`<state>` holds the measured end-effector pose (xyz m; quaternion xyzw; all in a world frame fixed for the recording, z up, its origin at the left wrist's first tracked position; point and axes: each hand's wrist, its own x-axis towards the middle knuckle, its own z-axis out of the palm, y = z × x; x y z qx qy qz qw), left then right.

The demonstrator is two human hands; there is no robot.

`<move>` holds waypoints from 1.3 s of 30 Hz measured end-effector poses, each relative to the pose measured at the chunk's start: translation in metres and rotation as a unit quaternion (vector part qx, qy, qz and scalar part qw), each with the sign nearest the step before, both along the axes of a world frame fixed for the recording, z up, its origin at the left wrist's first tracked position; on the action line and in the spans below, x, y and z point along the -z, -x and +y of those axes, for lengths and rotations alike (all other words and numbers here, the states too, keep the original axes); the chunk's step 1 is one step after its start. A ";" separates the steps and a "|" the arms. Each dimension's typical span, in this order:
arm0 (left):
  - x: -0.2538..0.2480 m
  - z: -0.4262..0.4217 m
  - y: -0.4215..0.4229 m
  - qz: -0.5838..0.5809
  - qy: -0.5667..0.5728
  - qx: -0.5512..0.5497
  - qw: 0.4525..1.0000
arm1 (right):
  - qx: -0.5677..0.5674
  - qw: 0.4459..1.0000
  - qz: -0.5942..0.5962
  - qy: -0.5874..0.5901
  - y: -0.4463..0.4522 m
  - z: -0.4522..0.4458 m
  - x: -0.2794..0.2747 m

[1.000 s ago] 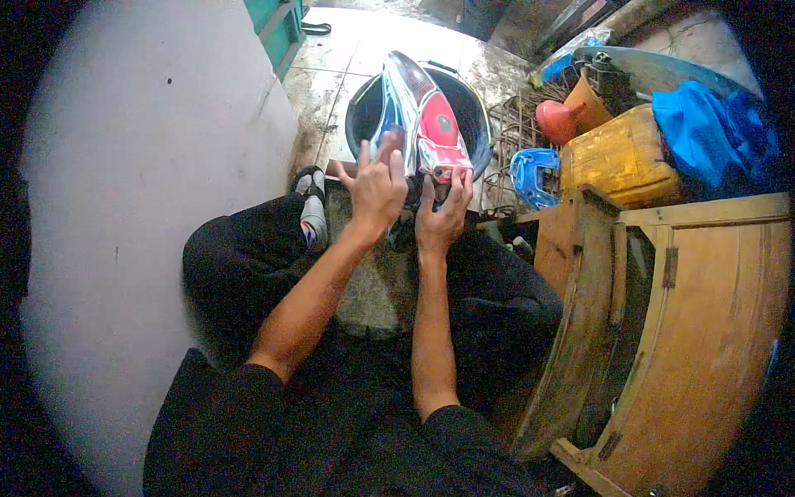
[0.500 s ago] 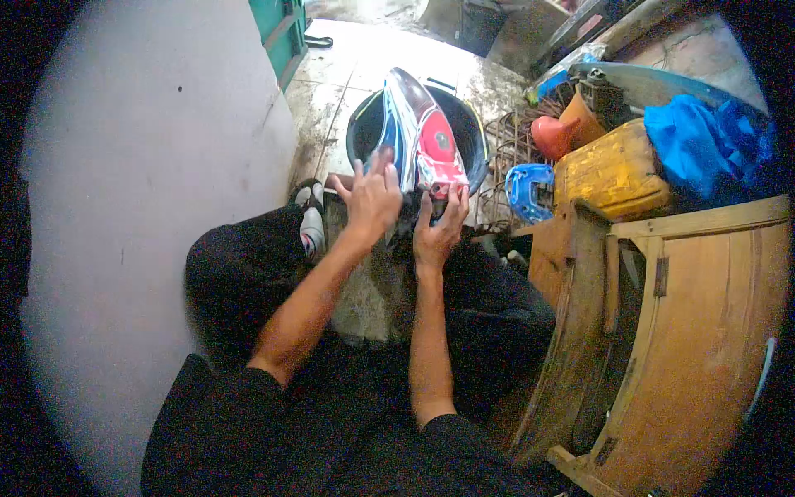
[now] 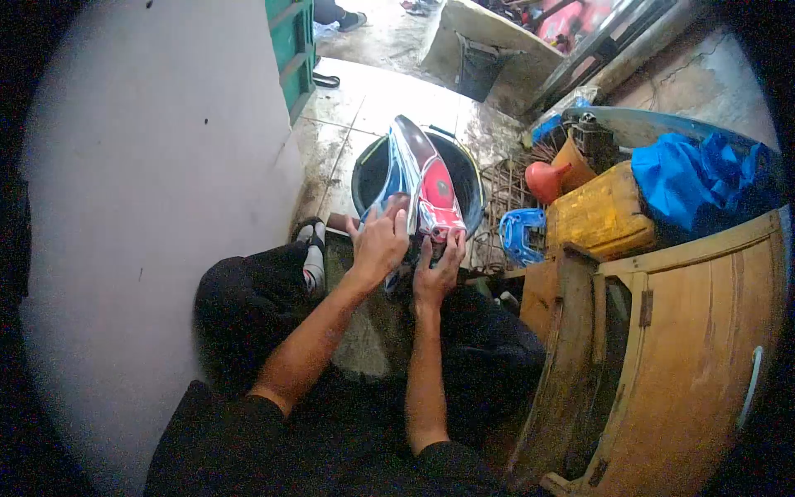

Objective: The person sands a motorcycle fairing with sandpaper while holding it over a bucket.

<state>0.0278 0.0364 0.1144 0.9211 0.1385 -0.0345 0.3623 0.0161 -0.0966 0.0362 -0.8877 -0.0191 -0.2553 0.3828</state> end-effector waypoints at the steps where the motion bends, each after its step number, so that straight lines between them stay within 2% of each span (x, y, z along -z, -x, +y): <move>1: 0.009 0.004 -0.001 -0.004 -0.001 -0.002 1.000 | -0.001 1.000 0.000 -0.001 0.001 0.000 -0.001; 3: 0.021 0.010 -0.006 -0.044 0.005 -0.076 0.996 | -0.004 1.000 -0.008 0.013 0.001 -0.002 -0.003; 6: 0.012 0.004 -0.005 -0.030 0.012 -0.026 0.999 | 0.002 1.000 0.001 0.014 0.001 -0.003 -0.002; 7: 0.010 -0.002 -0.001 -0.075 0.000 -0.010 0.997 | 0.004 1.000 0.001 0.011 0.001 -0.003 -0.002; 8: 0.008 -0.003 0.000 -0.072 -0.004 -0.008 0.997 | 0.004 1.000 -0.004 0.005 0.000 -0.003 -0.002; 10: -0.010 0.001 0.005 -0.019 -0.028 -0.001 0.999 | 0.003 1.000 -0.007 -0.008 0.001 0.001 -0.004; 11: 0.008 0.002 0.001 -0.033 -0.043 -0.024 0.998 | 0.002 1.000 -0.004 -0.003 0.001 0.001 -0.006; 12: 0.010 0.006 0.000 -0.033 -0.045 -0.019 0.998 | 0.003 1.000 -0.001 0.004 0.002 0.000 -0.008; 14: 0.012 0.010 -0.006 0.046 -0.049 -0.024 0.997 | 0.011 1.000 0.000 0.016 0.003 -0.001 -0.008; 16: 0.003 0.002 -0.002 0.040 -0.029 -0.013 0.999 | 0.010 1.000 0.006 0.013 0.004 -0.001 -0.008; 18: 0.004 -0.006 0.006 -0.085 0.000 0.005 0.996 | 0.012 1.000 0.007 0.007 0.002 -0.001 -0.007; 19: 0.005 -0.006 0.008 -0.076 -0.036 -0.011 0.996 | 0.013 1.000 0.010 0.006 0.002 0.000 -0.007; 23: 0.027 0.005 -0.003 -0.019 -0.054 -0.064 0.996 | 0.010 1.000 0.007 0.003 0.003 -0.001 -0.005; 26: -0.003 0.000 0.004 -0.012 0.012 -0.010 1.000 | 0.007 1.000 0.005 0.001 0.004 -0.004 -0.007; 30: 0.009 0.000 0.005 -0.045 -0.010 -0.016 0.999 | 0.008 1.000 0.008 0.006 0.003 0.000 -0.005; 33: 0.016 0.010 -0.006 0.037 -0.070 -0.041 0.996 | 0.007 1.000 0.004 0.002 0.001 -0.003 -0.007; 36: -0.003 0.003 -0.003 0.054 -0.033 0.013 0.998 | 0.005 1.000 -0.005 0.000 0.002 -0.002 -0.005; 37: 0.009 -0.005 0.001 -0.026 -0.033 -0.004 0.999 | 0.009 1.000 -0.013 0.004 0.001 -0.001 -0.004; 39: 0.015 -0.005 0.002 -0.043 -0.064 -0.018 0.997 | 0.009 1.000 -0.006 -0.003 0.001 0.000 -0.005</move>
